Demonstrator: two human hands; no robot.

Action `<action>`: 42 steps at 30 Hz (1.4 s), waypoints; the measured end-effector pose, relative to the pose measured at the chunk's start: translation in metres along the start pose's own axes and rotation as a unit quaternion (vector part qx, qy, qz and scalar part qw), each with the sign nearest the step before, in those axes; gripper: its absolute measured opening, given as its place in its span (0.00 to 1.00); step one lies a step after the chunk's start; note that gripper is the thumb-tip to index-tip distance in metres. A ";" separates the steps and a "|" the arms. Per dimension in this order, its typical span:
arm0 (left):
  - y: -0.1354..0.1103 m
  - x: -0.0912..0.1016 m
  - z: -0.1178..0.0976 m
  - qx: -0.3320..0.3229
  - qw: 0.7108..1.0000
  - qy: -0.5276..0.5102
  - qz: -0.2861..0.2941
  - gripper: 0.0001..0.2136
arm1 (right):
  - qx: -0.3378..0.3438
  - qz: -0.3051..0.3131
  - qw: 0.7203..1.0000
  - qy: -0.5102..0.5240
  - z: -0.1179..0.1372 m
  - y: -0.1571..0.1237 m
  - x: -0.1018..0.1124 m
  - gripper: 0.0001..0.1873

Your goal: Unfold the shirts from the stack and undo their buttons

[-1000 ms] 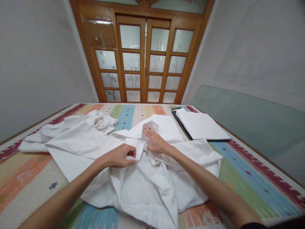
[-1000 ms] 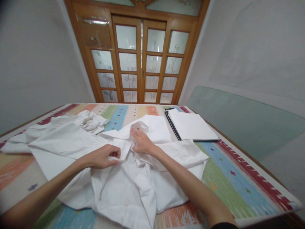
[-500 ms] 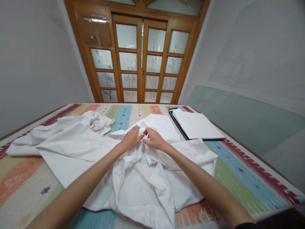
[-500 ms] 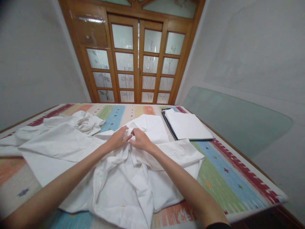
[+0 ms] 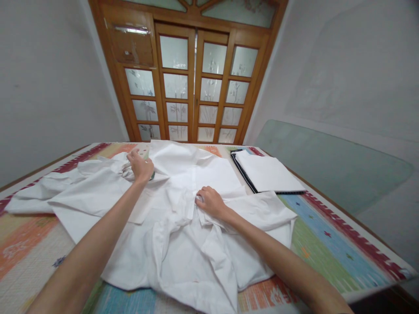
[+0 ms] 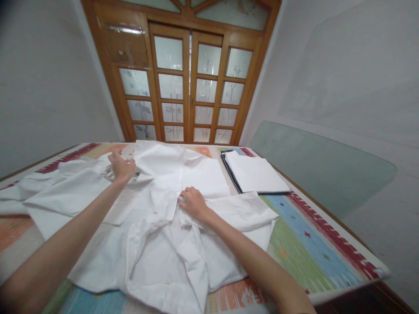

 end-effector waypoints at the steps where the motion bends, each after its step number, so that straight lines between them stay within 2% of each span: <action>1: -0.004 0.005 -0.003 -0.029 1.000 -0.011 0.005 0.18 | 0.000 0.000 1.000 0.004 -0.001 0.001 -0.001 0.07; 2: -0.011 0.007 -0.008 -0.073 0.996 -0.022 0.043 0.15 | 0.000 0.000 1.000 0.012 -0.001 0.001 -0.002 0.07; 3: -0.023 0.007 -0.016 -0.121 0.986 -0.033 0.110 0.10 | 0.000 -0.001 1.000 0.022 -0.002 0.002 -0.002 0.07; 4: -0.039 0.005 -0.025 -0.174 0.963 -0.048 0.199 0.08 | 0.000 -0.003 0.999 0.035 -0.003 0.003 -0.002 0.07; 6: -0.076 0.000 -0.042 -0.253 0.894 -0.070 0.363 0.12 | 0.003 -0.010 0.998 0.063 -0.005 0.005 -0.002 0.07; 7: -0.094 -0.003 -0.048 -0.281 0.862 -0.067 0.416 0.13 | 0.006 -0.013 0.997 0.077 -0.005 0.005 -0.001 0.08; 8: -0.109 -0.005 -0.053 -0.303 0.843 -0.060 0.441 0.14 | 0.009 -0.015 0.996 0.090 -0.006 0.005 0.000 0.08; 10: -0.131 -0.011 -0.059 -0.339 0.828 -0.026 0.445 0.12 | 0.017 -0.017 0.993 0.113 -0.008 0.004 0.002 0.09; 13: -0.145 -0.019 -0.060 -0.352 0.836 0.026 0.420 0.07 | 0.025 -0.026 0.990 0.134 -0.010 0.003 0.002 0.10; 18: -0.148 -0.026 -0.056 -0.338 0.851 0.053 0.397 0.07 | 0.011 -0.061 0.985 0.162 -0.015 0.005 -0.003 0.06; 22: -0.147 -0.030 -0.051 -0.347 0.836 -0.001 0.425 0.09 | 0.005 -0.066 0.986 0.156 -0.015 0.005 -0.006 0.04; 26: -0.141 -0.031 -0.042 -0.272 0.825 -0.104 0.484 0.11 | 0.026 -0.060 0.990 0.124 -0.011 0.004 -0.006 0.04; 32: -0.143 -0.030 -0.028 -0.066 0.790 -0.247 0.558 0.18 | 0.051 -0.070 0.982 0.168 -0.012 0.004 -0.008 0.04; 36: -0.144 -0.034 -0.027 -0.022 0.769 -0.269 0.580 0.19 | 0.043 -0.086 0.971 0.218 -0.014 0.005 -0.010 0.04; 42: -0.142 -0.044 -0.027 0.035 0.755 -0.277 0.594 0.23 | 0.025 -0.093 0.965 0.244 -0.014 0.006 -0.011 0.04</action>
Point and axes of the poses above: each hand's wrist, its own y-axis towards the middle knuckle, its own x-axis out of the back of the hand, z = x × y, the point moved 3 cm from there along y, towards the middle knuckle, and after that the axes turned 4 degrees about y, right-handed, at the moved point
